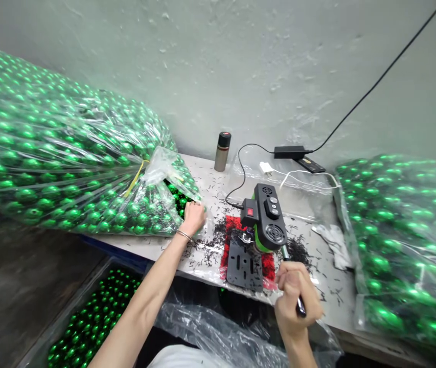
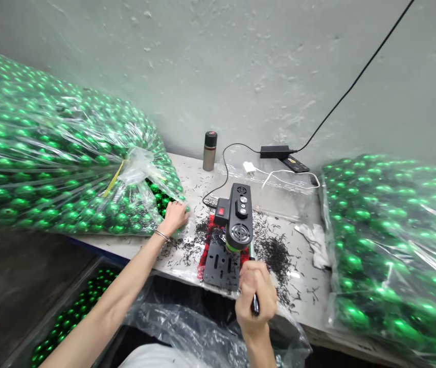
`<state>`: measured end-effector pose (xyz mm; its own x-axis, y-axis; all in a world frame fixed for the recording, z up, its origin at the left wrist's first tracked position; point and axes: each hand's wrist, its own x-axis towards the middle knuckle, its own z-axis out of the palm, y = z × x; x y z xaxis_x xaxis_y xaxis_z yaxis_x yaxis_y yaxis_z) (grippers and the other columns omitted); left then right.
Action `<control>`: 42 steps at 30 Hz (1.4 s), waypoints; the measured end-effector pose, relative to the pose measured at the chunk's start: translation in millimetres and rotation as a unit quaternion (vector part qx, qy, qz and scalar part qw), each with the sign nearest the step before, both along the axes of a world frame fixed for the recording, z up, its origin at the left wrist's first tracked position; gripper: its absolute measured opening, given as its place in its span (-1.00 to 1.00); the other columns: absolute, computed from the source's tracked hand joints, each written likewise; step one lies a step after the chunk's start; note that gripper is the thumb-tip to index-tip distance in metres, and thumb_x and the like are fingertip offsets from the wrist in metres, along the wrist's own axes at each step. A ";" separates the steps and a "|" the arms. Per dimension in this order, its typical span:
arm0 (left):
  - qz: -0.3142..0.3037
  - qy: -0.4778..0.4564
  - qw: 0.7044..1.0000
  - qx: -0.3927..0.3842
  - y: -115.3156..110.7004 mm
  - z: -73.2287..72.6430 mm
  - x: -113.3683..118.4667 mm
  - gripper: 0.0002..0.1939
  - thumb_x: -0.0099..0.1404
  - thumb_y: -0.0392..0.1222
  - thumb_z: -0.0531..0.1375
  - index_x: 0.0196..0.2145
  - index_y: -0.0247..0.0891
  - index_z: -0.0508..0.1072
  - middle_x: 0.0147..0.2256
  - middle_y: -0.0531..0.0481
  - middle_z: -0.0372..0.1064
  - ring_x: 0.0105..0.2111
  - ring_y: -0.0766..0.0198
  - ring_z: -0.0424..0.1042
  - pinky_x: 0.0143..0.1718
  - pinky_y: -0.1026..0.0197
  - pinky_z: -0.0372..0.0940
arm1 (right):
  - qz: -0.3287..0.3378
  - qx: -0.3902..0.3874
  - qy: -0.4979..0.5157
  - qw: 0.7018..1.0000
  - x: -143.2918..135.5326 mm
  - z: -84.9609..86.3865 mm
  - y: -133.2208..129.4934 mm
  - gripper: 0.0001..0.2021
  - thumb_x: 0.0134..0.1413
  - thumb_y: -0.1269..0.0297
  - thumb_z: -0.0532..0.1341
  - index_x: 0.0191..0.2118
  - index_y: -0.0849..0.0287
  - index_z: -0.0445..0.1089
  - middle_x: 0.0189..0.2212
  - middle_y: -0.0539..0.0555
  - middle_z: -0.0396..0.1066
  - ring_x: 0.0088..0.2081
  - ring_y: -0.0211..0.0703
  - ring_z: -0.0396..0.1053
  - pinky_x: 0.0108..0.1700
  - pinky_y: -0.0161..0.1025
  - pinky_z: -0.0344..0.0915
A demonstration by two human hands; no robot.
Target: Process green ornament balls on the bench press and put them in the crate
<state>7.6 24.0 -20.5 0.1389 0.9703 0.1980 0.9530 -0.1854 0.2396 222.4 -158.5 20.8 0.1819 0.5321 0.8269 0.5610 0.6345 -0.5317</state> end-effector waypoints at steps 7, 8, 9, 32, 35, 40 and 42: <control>0.001 -0.379 0.924 -0.043 -52.4 1.1 -14.7 -0.53 0.32 -0.09 0.21 0.14 -0.30 0.38 -0.11 -0.17 0.48 -0.23 0.13 0.48 -0.17 0.10 0.36 | -0.004 -0.013 0.006 1.000 0.5 -3.1 -1.1 -0.70 0.20 0.56 0.02 -0.54 0.16 0.13 -0.57 -0.04 0.18 -0.47 -0.28 0.24 -0.44 -0.27 0.12; -0.004 -0.482 0.873 -0.077 -63.5 -0.4 -13.8 -0.50 0.29 -0.05 0.24 0.13 -0.27 0.39 -0.15 -0.12 0.49 -0.25 0.17 0.48 -0.20 0.15 0.36 | -0.006 -0.013 0.010 1.000 0.2 -3.1 -1.1 -0.70 0.20 0.56 0.02 -0.54 0.16 0.13 -0.57 -0.04 0.18 -0.47 -0.29 0.24 -0.44 -0.27 0.12; -0.008 -0.568 0.815 -0.115 -74.3 -2.8 -11.1 -0.49 0.24 -0.03 0.28 0.11 -0.25 0.41 -0.19 -0.08 0.49 -0.27 0.20 0.48 -0.24 0.20 0.36 | -0.008 -0.014 0.012 1.000 -0.2 -2.8 -1.0 -0.70 0.21 0.56 0.01 -0.54 0.16 0.13 -0.57 -0.04 0.19 -0.47 -0.29 0.24 -0.44 -0.27 0.12; -0.224 -0.196 0.948 -0.110 -110.9 -19.6 72.3 -0.65 0.35 -0.09 0.18 0.01 -0.33 0.46 -0.08 -0.23 0.47 -0.07 0.00 0.47 0.00 0.04 0.34 | -0.004 -0.021 -0.014 1.000 -0.4 1.7 -3.0 -0.74 0.19 0.56 0.02 -0.49 0.14 0.14 -0.52 -0.03 0.21 -0.46 -0.29 0.20 -0.42 -0.27 0.15; -0.235 -0.206 0.945 -0.092 -110.3 -25.4 74.9 -0.67 0.35 -0.05 0.19 -0.03 -0.31 0.48 -0.09 -0.23 0.46 -0.07 -0.01 0.47 0.00 0.02 0.33 | 0.000 -0.024 -0.009 1.000 0.2 -1.7 -3.4 -0.74 0.20 0.54 0.02 -0.49 0.14 0.15 -0.51 -0.03 0.21 -0.45 -0.28 0.21 -0.41 -0.26 0.15; -0.225 -0.278 0.933 -0.030 -115.7 -48.7 77.4 -0.68 0.33 -0.03 0.22 -0.03 -0.21 0.49 -0.09 -0.18 0.47 -0.06 0.00 0.42 0.02 -0.04 0.28 | -0.011 -0.013 0.004 1.000 -0.5 -13.2 -3.5 -0.75 0.22 0.50 0.02 -0.49 0.15 0.16 -0.51 -0.03 0.21 -0.45 -0.28 0.21 -0.39 -0.24 0.15; -0.230 -0.297 0.927 -0.017 -118.1 -55.1 77.0 -0.68 0.32 -0.05 0.24 -0.01 -0.18 0.49 -0.08 -0.16 0.47 -0.05 0.02 0.41 0.03 -0.03 0.25 | -0.020 -0.003 0.005 1.000 -0.9 -20.3 -2.9 -0.75 0.23 0.47 0.02 -0.49 0.15 0.16 -0.51 -0.03 0.22 -0.47 -0.29 0.20 -0.36 -0.22 0.18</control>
<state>84.7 -94.0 -75.6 0.4152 0.8429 0.3421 0.4739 -0.5214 0.7096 221.5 -161.3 0.5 0.2123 0.5288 0.8217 0.5808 0.6080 -0.5413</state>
